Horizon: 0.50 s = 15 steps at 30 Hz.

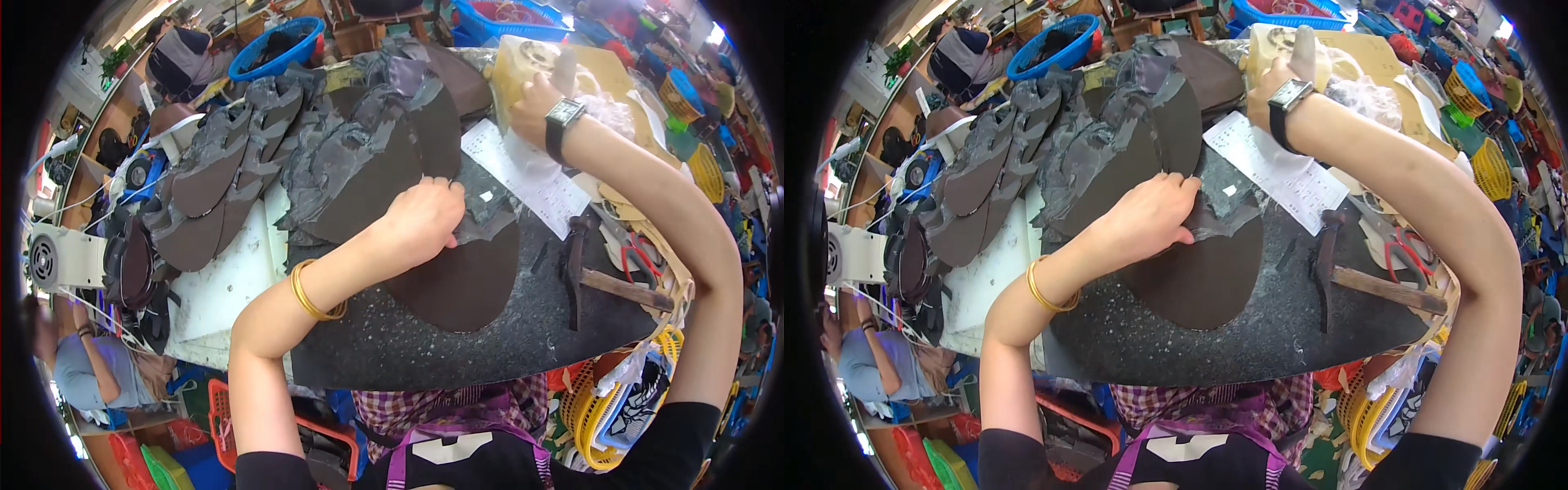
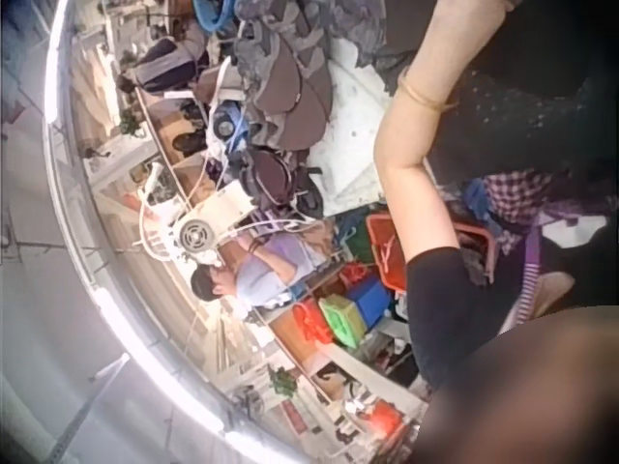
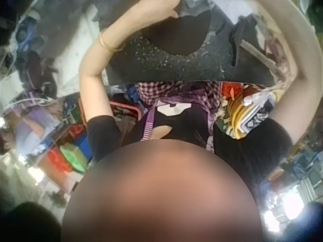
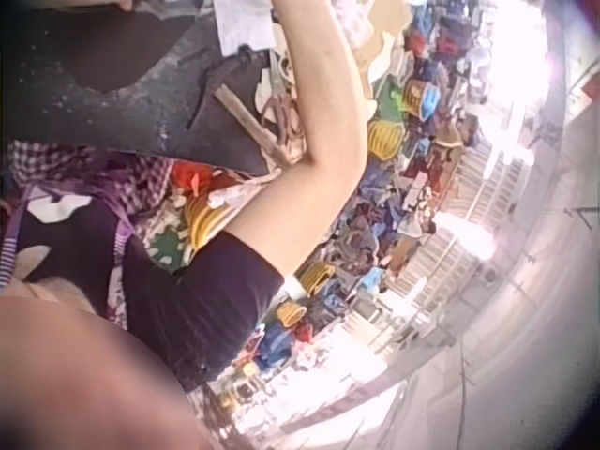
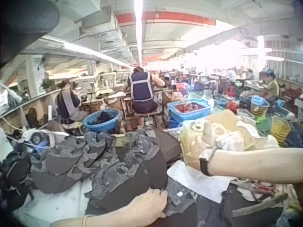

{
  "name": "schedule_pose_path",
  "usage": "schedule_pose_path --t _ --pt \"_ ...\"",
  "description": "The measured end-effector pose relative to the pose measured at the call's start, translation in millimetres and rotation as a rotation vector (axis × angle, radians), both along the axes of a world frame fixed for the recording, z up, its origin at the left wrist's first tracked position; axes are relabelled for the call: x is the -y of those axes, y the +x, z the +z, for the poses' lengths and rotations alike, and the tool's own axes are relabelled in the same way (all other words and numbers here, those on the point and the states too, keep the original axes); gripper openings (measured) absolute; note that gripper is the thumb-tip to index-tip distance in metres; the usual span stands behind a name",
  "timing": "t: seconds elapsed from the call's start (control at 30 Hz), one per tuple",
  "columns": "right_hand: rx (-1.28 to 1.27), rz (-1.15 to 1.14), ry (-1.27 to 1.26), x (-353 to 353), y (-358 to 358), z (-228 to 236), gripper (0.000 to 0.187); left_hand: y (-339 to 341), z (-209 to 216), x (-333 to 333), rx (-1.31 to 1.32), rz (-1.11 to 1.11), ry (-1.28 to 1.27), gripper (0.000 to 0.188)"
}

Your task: The person smooths and presses the edges of leather pieces using a hand tool and their fingers, repeating the process across multiple pieces at a workbench.

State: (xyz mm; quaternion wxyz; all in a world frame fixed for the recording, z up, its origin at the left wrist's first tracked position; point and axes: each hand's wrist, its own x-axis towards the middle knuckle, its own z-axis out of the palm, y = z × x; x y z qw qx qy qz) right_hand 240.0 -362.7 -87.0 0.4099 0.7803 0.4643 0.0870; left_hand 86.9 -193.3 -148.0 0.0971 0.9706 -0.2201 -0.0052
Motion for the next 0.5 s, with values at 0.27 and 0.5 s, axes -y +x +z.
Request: schedule_pose_path --t 0.27,0.5 --pt "-0.487 0.215 0.621 -10 -61 -76 0.027 -23 28 -32 0.02 0.033 -0.242 0.03" --pt "-0.988 -0.039 0.886 -18 -72 -79 0.047 -52 0 -51 0.396 0.141 -0.153 0.02"
